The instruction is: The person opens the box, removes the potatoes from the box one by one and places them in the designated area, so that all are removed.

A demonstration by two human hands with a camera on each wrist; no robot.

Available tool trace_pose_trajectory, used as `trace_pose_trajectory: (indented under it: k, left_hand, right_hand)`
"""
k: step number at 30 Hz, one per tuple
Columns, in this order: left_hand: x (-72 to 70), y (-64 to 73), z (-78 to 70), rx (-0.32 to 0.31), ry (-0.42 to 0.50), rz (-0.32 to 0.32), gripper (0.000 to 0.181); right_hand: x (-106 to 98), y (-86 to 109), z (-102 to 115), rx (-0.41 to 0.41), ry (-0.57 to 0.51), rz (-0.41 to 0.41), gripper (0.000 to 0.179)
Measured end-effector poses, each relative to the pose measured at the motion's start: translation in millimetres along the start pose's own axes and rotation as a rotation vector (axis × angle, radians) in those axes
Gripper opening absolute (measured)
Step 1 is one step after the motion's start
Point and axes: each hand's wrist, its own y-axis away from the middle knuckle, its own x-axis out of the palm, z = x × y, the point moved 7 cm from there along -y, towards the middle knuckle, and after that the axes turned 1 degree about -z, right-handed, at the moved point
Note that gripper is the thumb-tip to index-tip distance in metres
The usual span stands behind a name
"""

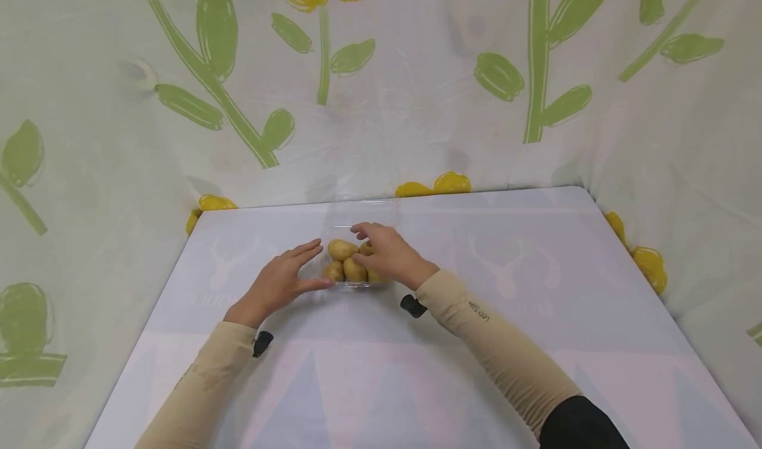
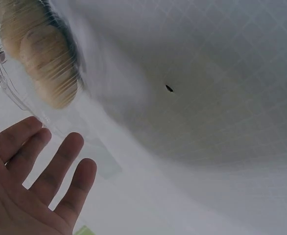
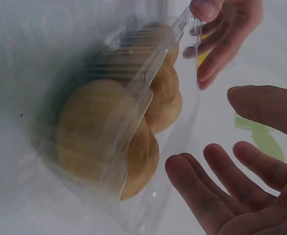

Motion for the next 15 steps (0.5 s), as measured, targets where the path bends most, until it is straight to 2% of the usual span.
trace_pose_trajectory:
  k: [5,15]
  left_hand:
    - [2.0,0.2,0.6,-0.012,0.007,0.008,0.086]
    - [2.3,0.5,0.7,-0.027,0.033,0.017,0.086]
  right_hand:
    - [11.4,-6.7,4.2,0.011,0.023,0.039,0.051]
    - [24.2,-16.7,5.9,0.021,0.126,0.057,0.035]
